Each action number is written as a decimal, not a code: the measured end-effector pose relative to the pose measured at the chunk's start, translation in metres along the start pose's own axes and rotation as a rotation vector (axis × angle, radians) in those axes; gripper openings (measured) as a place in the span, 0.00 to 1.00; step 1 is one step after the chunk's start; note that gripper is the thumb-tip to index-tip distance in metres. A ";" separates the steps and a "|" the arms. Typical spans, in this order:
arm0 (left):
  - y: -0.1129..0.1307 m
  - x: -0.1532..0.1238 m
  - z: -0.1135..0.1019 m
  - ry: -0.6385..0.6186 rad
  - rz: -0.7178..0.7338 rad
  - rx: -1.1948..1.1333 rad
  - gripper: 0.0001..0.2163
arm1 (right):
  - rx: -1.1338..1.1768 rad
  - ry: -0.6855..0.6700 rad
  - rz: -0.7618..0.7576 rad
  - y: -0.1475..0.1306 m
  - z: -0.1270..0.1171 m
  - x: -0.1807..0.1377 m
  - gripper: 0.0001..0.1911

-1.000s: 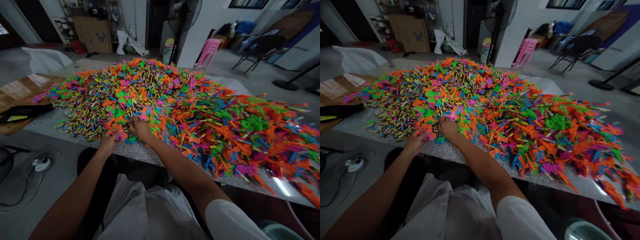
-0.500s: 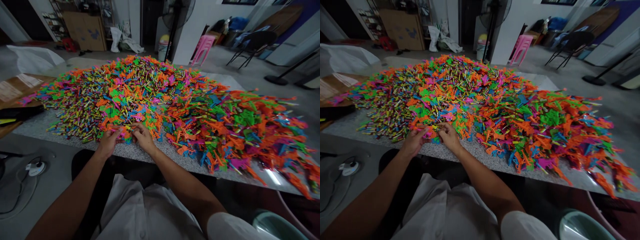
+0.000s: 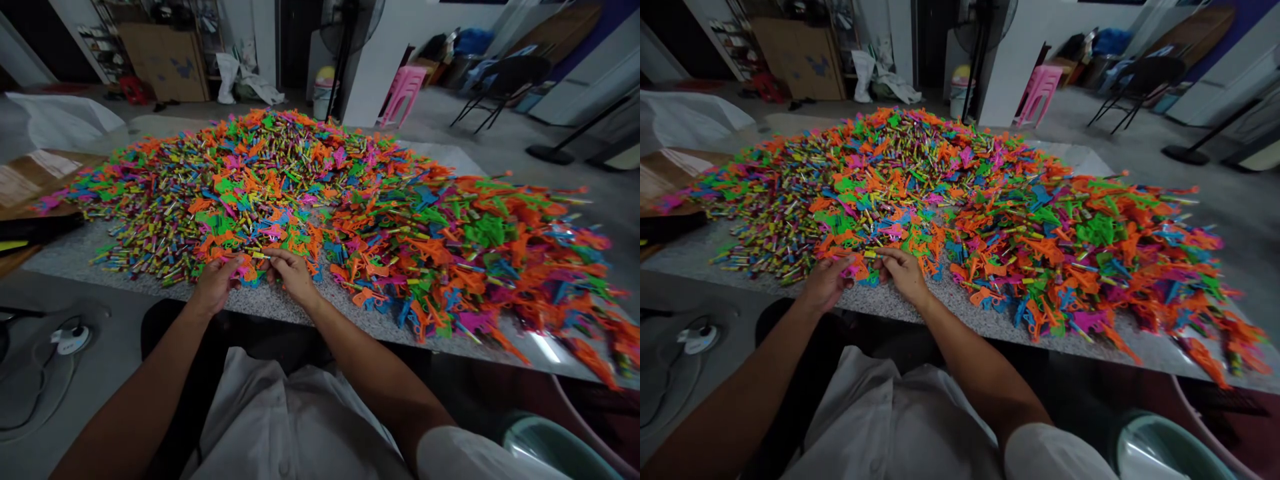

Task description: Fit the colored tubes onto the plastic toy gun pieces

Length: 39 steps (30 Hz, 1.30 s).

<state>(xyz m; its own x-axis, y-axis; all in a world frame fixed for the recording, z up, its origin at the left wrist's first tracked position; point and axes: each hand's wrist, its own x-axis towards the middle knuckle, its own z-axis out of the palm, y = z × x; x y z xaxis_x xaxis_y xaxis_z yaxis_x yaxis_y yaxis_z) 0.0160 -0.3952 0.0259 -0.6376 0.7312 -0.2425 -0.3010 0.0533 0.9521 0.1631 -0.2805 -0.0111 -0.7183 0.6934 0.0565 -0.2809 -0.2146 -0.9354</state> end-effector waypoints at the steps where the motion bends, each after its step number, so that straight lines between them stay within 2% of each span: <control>1: 0.000 0.000 0.000 0.002 -0.003 0.001 0.23 | -0.013 -0.005 -0.008 -0.001 -0.001 0.000 0.19; 7: 0.000 0.000 -0.001 -0.018 0.001 0.006 0.21 | -0.153 -0.034 -0.066 -0.004 -0.007 0.000 0.21; 12: -0.002 -0.001 -0.002 0.020 0.001 0.002 0.23 | -0.228 -0.093 -0.060 -0.004 -0.012 -0.004 0.19; 21: -0.011 -0.008 0.001 0.005 -0.166 -0.051 0.25 | -0.268 -0.239 0.027 -0.014 -0.031 -0.012 0.18; 28: -0.013 -0.010 0.018 0.034 -0.157 0.021 0.23 | -0.496 -0.138 -0.073 -0.015 -0.031 -0.028 0.18; 31: -0.016 -0.009 0.021 0.042 -0.208 0.000 0.23 | -0.597 -0.129 -0.126 -0.010 -0.031 -0.034 0.17; 35: -0.028 -0.005 0.020 -0.024 -0.321 0.057 0.23 | -0.640 -0.163 -0.025 -0.007 -0.045 -0.035 0.18; 37: -0.035 0.001 0.015 -0.090 -0.304 0.130 0.24 | -0.664 -0.086 -0.010 -0.020 -0.062 -0.027 0.15; 39: -0.040 0.008 0.007 -0.127 -0.222 0.205 0.26 | -0.638 0.123 -0.075 -0.046 -0.085 -0.015 0.14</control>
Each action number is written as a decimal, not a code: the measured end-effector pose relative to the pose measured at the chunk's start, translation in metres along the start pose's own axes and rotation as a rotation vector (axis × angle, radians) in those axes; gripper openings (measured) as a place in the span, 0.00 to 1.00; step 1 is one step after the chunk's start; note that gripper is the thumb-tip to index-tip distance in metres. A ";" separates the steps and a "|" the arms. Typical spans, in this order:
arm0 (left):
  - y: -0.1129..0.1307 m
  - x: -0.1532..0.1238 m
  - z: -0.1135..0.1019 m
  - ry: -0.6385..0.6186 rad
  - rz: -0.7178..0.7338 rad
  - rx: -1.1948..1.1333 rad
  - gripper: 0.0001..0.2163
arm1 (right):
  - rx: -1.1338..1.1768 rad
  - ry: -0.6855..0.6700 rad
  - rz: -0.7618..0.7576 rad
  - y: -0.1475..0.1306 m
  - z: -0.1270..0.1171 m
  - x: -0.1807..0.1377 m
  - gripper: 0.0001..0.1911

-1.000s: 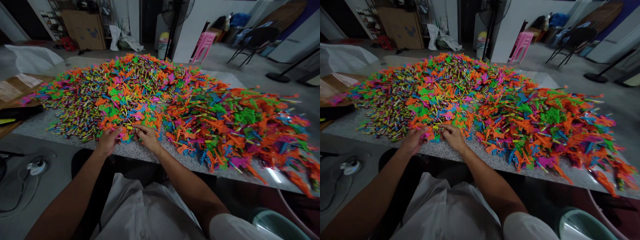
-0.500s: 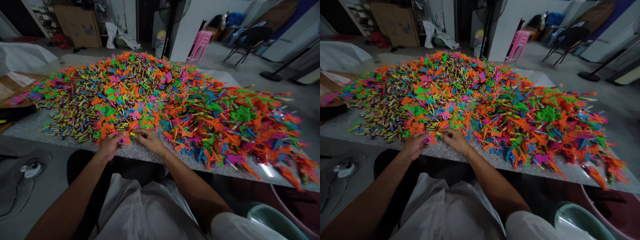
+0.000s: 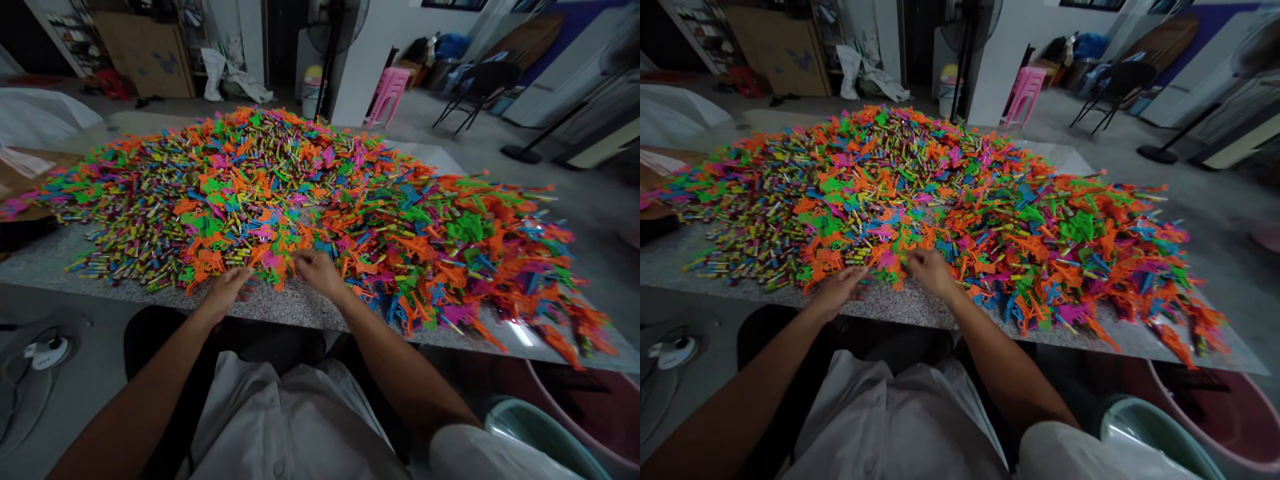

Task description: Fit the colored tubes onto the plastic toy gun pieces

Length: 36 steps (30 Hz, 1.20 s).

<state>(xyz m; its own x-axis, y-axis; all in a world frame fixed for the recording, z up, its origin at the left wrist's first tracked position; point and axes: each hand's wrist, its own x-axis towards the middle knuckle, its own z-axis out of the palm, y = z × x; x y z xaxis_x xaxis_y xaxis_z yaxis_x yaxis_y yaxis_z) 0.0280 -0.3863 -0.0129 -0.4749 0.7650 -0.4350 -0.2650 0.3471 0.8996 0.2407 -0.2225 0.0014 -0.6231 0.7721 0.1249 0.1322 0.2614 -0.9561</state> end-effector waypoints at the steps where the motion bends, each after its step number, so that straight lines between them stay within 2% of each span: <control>1: -0.002 0.004 -0.005 0.013 0.048 0.039 0.26 | 0.049 0.151 0.000 -0.005 -0.018 0.010 0.15; 3: -0.007 0.014 -0.014 0.063 0.128 0.117 0.26 | 0.211 0.457 -0.069 -0.017 -0.047 0.031 0.20; 5: -0.012 0.025 -0.020 0.121 0.177 0.205 0.24 | 0.284 0.560 -0.101 -0.024 -0.057 0.047 0.24; 6: -0.015 0.030 -0.022 0.146 0.211 0.255 0.22 | 0.266 0.533 -0.094 -0.024 -0.052 0.053 0.25; 8: -0.021 0.038 -0.020 0.192 0.308 0.377 0.18 | 0.110 0.344 -0.049 -0.021 -0.023 0.060 0.21; 11: -0.027 0.042 -0.011 0.240 0.445 0.646 0.17 | -0.364 -0.066 -0.070 -0.013 0.043 0.068 0.15; 14: -0.029 0.037 -0.005 0.263 0.521 0.959 0.21 | -0.817 -0.252 -0.073 -0.012 0.098 0.080 0.17; 16: -0.029 0.033 -0.005 0.265 0.552 1.112 0.23 | -0.956 -0.311 -0.039 -0.016 0.118 0.089 0.19; 18: -0.028 0.029 -0.008 0.248 0.546 1.208 0.20 | -0.980 -0.335 -0.021 -0.019 0.128 0.098 0.19; 22: -0.023 0.027 -0.018 0.182 0.520 1.335 0.16 | -0.981 -0.335 -0.008 -0.020 0.129 0.102 0.18; 24: -0.022 0.027 -0.025 0.139 0.575 1.362 0.15 | -0.939 -0.265 0.005 -0.020 0.122 0.099 0.19; 27: -0.021 0.028 -0.035 0.093 0.690 1.295 0.12 | -0.735 -0.095 0.032 -0.018 0.101 0.090 0.16; 29: -0.019 0.029 -0.039 0.133 0.696 1.194 0.09 | -0.540 -0.028 0.061 -0.016 0.085 0.080 0.12; 31: -0.016 0.028 -0.042 0.226 0.611 1.050 0.06 | -0.334 -0.027 0.107 -0.011 0.070 0.067 0.08; 33: -0.009 0.026 -0.040 0.299 0.485 0.801 0.10 | -0.144 -0.060 0.153 -0.006 0.060 0.053 0.06; 36: 0.003 0.021 -0.032 0.243 0.332 0.253 0.20 | 0.023 -0.096 0.141 -0.002 0.058 0.029 0.04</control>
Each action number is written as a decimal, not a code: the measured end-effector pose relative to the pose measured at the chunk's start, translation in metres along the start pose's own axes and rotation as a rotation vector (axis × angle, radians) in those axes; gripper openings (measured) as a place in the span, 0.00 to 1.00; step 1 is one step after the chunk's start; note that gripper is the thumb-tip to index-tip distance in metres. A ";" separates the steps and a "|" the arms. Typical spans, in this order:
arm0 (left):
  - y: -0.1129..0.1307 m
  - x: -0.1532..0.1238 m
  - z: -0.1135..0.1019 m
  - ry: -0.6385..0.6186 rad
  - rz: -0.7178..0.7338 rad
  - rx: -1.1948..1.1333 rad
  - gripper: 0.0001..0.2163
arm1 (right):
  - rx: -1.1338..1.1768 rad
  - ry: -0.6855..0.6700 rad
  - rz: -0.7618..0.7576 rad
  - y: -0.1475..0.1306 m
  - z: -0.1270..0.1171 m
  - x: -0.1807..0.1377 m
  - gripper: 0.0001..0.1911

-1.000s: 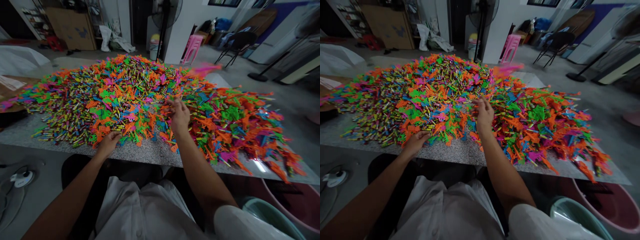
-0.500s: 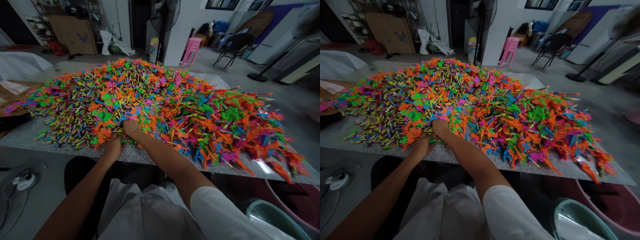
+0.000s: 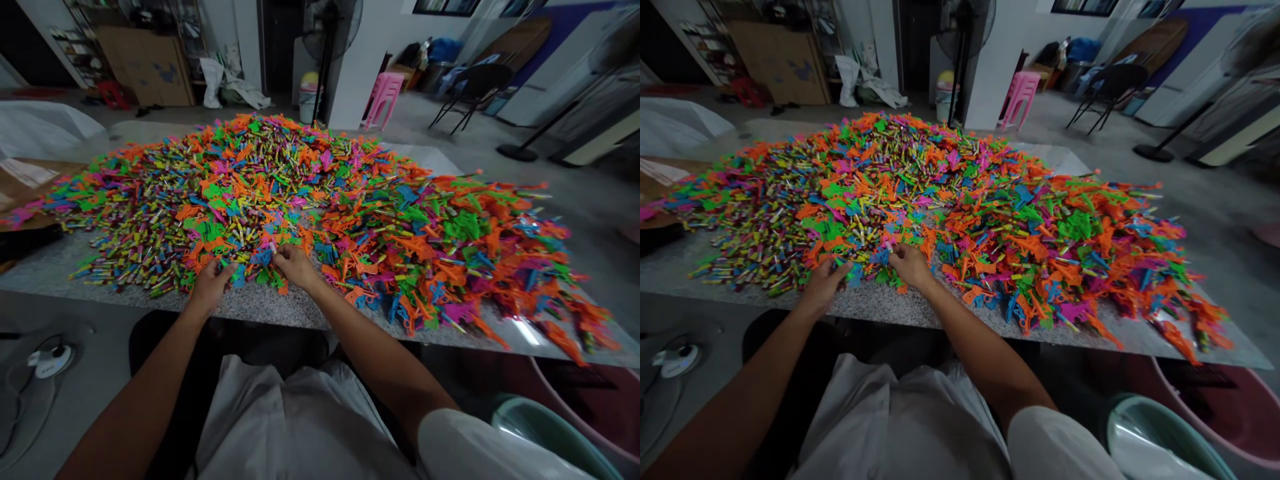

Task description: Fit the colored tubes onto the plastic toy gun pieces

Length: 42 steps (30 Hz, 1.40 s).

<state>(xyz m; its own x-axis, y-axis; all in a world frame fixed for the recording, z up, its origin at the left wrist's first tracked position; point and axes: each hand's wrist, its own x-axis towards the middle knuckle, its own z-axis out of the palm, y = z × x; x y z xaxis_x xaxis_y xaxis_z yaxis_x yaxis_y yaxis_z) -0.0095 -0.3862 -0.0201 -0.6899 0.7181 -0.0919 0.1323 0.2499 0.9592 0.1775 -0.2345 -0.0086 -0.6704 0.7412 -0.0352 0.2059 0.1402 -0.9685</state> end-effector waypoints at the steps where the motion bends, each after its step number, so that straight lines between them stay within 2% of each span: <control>1: 0.005 -0.001 0.002 -0.016 -0.052 -0.158 0.22 | 0.017 -0.015 -0.034 0.001 0.003 -0.007 0.05; 3: 0.014 -0.005 0.007 -0.032 -0.116 -0.352 0.25 | 0.013 -0.036 -0.112 0.002 0.010 -0.021 0.08; 5: 0.021 -0.009 0.012 -0.033 -0.121 -0.404 0.24 | 0.000 -0.026 -0.171 0.002 0.018 -0.032 0.12; 9: 0.027 -0.013 0.017 -0.038 -0.063 -0.367 0.24 | 0.059 -0.003 -0.174 0.001 0.024 -0.043 0.18; 14: 0.029 -0.015 0.019 -0.008 -0.033 -0.333 0.24 | 0.113 0.016 -0.168 0.001 0.017 -0.041 0.19; 21: 0.033 -0.021 0.021 -0.088 -0.115 -0.354 0.26 | 0.123 -0.003 -0.147 0.005 0.015 -0.039 0.19; 36: 0.029 -0.021 0.021 -0.117 -0.060 -0.278 0.25 | 0.202 -0.139 -0.068 0.018 0.007 -0.039 0.21; 39: 0.029 -0.024 0.024 -0.106 -0.092 -0.317 0.25 | 0.205 -0.222 -0.035 0.014 0.001 -0.038 0.21; 42: 0.028 -0.027 0.026 -0.103 -0.168 -0.347 0.27 | 0.131 -0.277 -0.074 0.007 -0.005 -0.040 0.20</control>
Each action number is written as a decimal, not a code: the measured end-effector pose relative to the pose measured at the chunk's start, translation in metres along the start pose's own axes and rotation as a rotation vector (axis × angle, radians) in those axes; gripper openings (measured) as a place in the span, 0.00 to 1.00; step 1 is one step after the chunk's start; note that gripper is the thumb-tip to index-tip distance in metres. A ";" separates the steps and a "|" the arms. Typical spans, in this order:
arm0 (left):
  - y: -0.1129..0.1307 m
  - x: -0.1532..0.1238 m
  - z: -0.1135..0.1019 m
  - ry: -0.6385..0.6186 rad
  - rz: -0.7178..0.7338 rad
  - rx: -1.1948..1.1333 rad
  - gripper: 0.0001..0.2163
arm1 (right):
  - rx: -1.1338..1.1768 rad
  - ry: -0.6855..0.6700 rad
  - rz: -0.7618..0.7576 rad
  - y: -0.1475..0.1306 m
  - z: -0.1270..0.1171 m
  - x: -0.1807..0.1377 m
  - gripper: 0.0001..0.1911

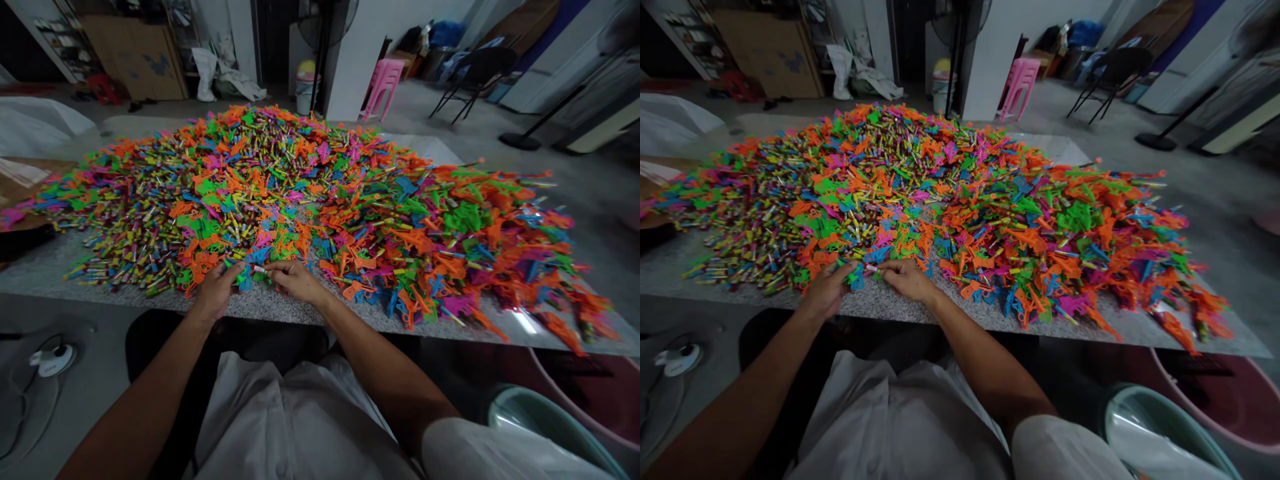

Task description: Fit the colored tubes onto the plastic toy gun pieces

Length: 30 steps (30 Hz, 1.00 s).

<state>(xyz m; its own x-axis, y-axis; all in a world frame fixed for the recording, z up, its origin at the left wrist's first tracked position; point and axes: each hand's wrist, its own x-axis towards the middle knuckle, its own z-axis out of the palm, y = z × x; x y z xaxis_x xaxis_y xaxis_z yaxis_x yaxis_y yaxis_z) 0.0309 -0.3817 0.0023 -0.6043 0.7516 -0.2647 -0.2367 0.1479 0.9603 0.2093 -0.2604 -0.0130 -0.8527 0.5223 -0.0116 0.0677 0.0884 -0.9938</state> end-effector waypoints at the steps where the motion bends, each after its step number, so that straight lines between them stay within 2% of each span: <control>1: 0.000 0.000 0.000 -0.003 -0.023 0.002 0.27 | -0.041 -0.008 -0.026 -0.002 0.000 -0.001 0.20; 5: -0.001 0.001 0.001 -0.012 -0.063 0.001 0.26 | -0.151 0.017 -0.121 -0.007 0.001 -0.006 0.24; 10: -0.004 0.002 0.009 -0.026 -0.102 -0.128 0.25 | 0.004 -0.050 -0.041 0.001 0.005 -0.010 0.27; 17: -0.020 -0.003 0.020 0.009 -0.130 -0.154 0.24 | -0.145 0.071 -0.130 0.012 0.014 -0.031 0.25; 24: -0.017 -0.008 0.034 -0.008 -0.066 -0.089 0.24 | 0.212 0.121 0.014 0.030 0.020 -0.033 0.29; 30: -0.023 -0.009 0.032 -0.063 -0.089 -0.100 0.23 | -0.044 0.156 -0.082 0.023 0.019 -0.042 0.25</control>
<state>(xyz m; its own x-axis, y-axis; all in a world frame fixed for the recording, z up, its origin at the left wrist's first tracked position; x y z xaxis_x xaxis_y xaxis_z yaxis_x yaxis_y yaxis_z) 0.0662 -0.3710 -0.0145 -0.5290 0.7779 -0.3392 -0.3640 0.1532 0.9187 0.2368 -0.2963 -0.0374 -0.7659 0.6366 0.0900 0.0265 0.1712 -0.9849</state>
